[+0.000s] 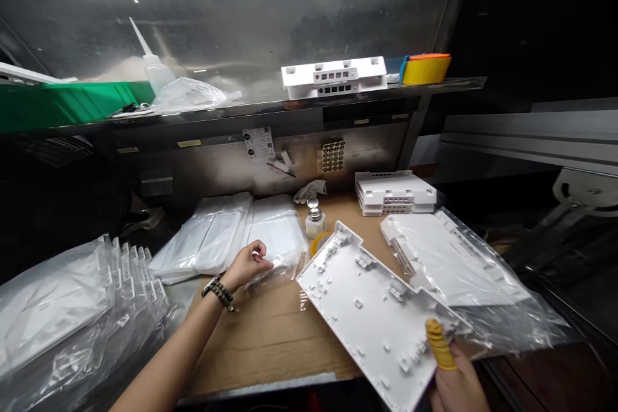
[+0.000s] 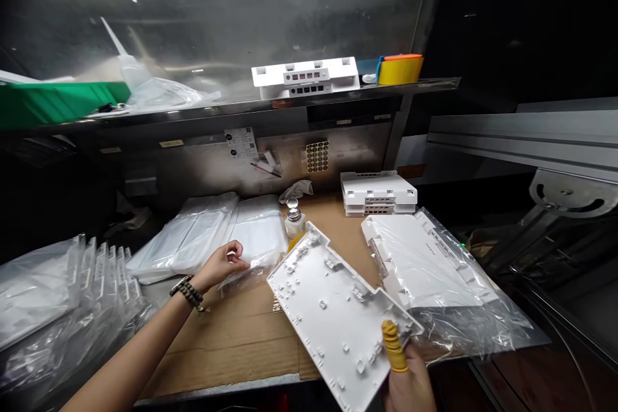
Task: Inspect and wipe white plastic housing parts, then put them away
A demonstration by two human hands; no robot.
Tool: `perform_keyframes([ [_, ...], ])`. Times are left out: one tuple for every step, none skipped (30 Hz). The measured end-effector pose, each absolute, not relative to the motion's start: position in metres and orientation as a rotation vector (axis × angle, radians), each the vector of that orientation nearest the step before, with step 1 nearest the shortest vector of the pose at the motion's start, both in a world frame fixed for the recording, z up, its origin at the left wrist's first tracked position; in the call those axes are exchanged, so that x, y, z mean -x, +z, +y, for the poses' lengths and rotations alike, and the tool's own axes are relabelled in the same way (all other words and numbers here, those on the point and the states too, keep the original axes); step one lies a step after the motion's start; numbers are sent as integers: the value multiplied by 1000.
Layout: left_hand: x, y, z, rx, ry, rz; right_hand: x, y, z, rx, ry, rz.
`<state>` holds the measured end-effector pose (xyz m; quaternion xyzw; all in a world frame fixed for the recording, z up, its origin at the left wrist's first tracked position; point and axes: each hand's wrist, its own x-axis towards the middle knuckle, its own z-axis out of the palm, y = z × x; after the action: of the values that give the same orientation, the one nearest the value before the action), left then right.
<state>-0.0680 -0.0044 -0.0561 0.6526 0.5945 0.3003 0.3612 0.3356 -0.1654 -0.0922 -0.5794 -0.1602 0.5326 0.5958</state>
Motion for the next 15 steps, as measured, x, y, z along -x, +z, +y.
perform_keyframes([
  [66,-59,-4,-1680,762,1520,-322,-95,-163,1328,1226,-457],
  [63,-61,-3,-1688,754,1511,-307,-94,-160,1305,1202,-556],
  [60,-63,-2,-1703,746,1506,-290,-92,-158,1275,1166,-661],
  [57,-65,-2,-1726,739,1506,-273,-87,-156,1238,1115,-769],
  [53,-66,-2,-1756,734,1511,-257,-81,-154,1201,1058,-869],
  [51,-67,-3,-1793,730,1522,-243,-75,-153,1170,1008,-964],
  [48,-66,-4,-1838,728,1535,-232,-70,-151,1151,964,-1048],
  [47,-65,-5,-1888,723,1547,-224,-66,-150,1146,926,-1120],
  [46,-62,-6,-1942,713,1554,-219,-63,-149,1151,894,-1178],
  [47,-58,-7,-1997,699,1557,-217,-63,-148,1162,869,-1223],
  [48,-54,-8,-2052,681,1558,-217,-63,-147,1173,852,-1254],
  [50,-48,-8,-2106,662,1563,-218,-65,-147,1177,849,-1274],
  [53,-42,-9,-2157,652,1582,-219,-67,-146,1176,860,-1286],
  [55,-36,-9,-2205,653,1619,-221,-69,-146,1173,879,-1290],
  [58,-29,-8,-2248,665,1673,-222,-71,-145,1171,895,-1288],
])
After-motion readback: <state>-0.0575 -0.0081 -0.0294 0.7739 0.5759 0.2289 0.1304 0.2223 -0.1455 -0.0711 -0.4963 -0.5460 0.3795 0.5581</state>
